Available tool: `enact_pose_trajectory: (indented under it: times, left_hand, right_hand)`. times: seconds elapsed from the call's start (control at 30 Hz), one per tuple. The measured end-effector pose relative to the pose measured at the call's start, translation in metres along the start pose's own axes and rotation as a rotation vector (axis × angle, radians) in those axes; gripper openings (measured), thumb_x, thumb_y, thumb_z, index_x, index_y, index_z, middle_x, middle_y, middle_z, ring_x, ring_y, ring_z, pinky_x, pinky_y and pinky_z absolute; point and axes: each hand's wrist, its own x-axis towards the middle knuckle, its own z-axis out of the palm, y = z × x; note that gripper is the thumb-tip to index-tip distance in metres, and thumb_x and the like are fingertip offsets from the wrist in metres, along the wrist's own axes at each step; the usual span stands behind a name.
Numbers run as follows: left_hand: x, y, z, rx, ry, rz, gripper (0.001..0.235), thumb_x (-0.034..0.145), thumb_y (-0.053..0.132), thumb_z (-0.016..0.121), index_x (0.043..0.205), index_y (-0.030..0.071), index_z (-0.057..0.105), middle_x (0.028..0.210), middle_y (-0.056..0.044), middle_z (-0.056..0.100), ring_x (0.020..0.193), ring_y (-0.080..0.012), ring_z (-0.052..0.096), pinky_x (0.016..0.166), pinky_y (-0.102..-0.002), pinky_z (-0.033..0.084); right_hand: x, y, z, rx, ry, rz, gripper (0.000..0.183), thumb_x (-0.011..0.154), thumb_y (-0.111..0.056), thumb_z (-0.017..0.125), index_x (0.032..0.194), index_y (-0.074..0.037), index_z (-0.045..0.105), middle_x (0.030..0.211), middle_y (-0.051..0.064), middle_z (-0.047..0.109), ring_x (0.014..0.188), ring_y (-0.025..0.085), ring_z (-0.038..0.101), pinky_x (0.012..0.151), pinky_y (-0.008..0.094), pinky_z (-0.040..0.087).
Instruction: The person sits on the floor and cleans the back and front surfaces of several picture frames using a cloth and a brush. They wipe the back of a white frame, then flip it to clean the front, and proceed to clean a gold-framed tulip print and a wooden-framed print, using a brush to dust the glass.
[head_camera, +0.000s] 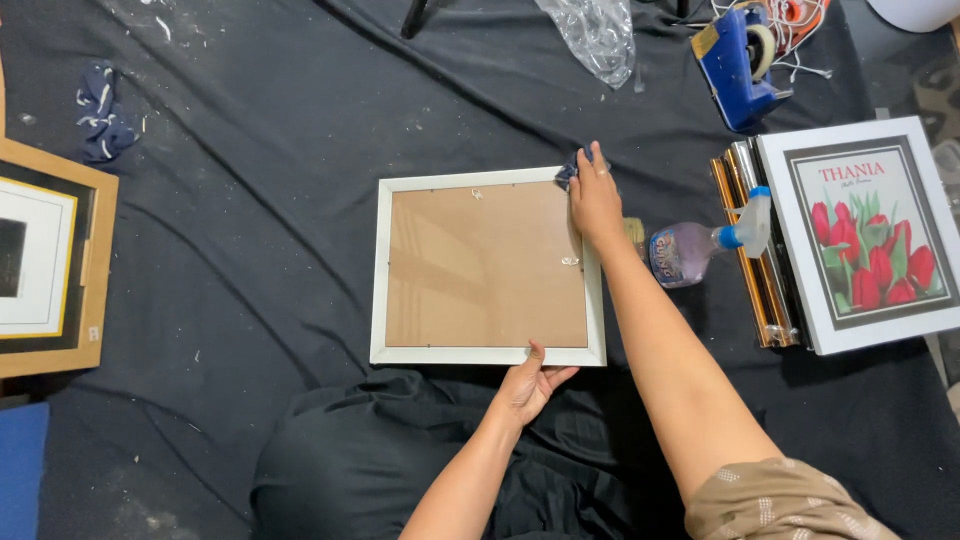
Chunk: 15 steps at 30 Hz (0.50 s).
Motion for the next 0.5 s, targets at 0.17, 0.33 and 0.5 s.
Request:
enact_pose_trajectory:
  times: [0.17, 0.33, 0.5]
  left_hand:
    - [-0.005, 0.004, 0.014, -0.009, -0.001, 0.004, 0.075, 0.093, 0.045, 0.069, 0.143, -0.006, 0.046, 0.143, -0.021, 0.054, 0.125, -0.0438, 0.060, 0.103, -0.052, 0.057]
    - [-0.002, 0.005, 0.023, 0.013, -0.015, 0.012, 0.075, 0.095, 0.047, 0.067, 0.143, -0.007, 0.047, 0.144, -0.022, 0.053, 0.127, -0.0436, 0.059, 0.106, -0.053, 0.055]
    - [-0.013, 0.010, 0.041, -0.021, 0.012, 0.066, 0.078, 0.097, 0.042, 0.066, 0.146, -0.012, 0.038, 0.151, -0.021, 0.041, 0.129, -0.0464, 0.055, 0.105, -0.055, 0.056]
  right_hand:
    - [-0.078, -0.016, -0.032, 0.069, -0.003, -0.063, 0.051, 0.107, -0.019, 0.051, 0.157, -0.012, 0.043, 0.167, 0.009, 0.028, 0.137, 0.045, 0.047, 0.110, 0.057, 0.043]
    - [-0.221, -0.047, -0.077, 0.111, -0.068, -0.028, 0.054, 0.103, -0.015, 0.051, 0.156, -0.015, 0.042, 0.167, 0.016, 0.025, 0.138, 0.049, 0.043, 0.111, 0.058, 0.041]
    - [-0.243, -0.030, -0.066, 0.272, -0.112, 0.348, 0.050, 0.100, -0.030, 0.062, 0.149, -0.039, 0.054, 0.120, 0.012, 0.066, 0.117, 0.038, 0.063, 0.099, 0.047, 0.051]
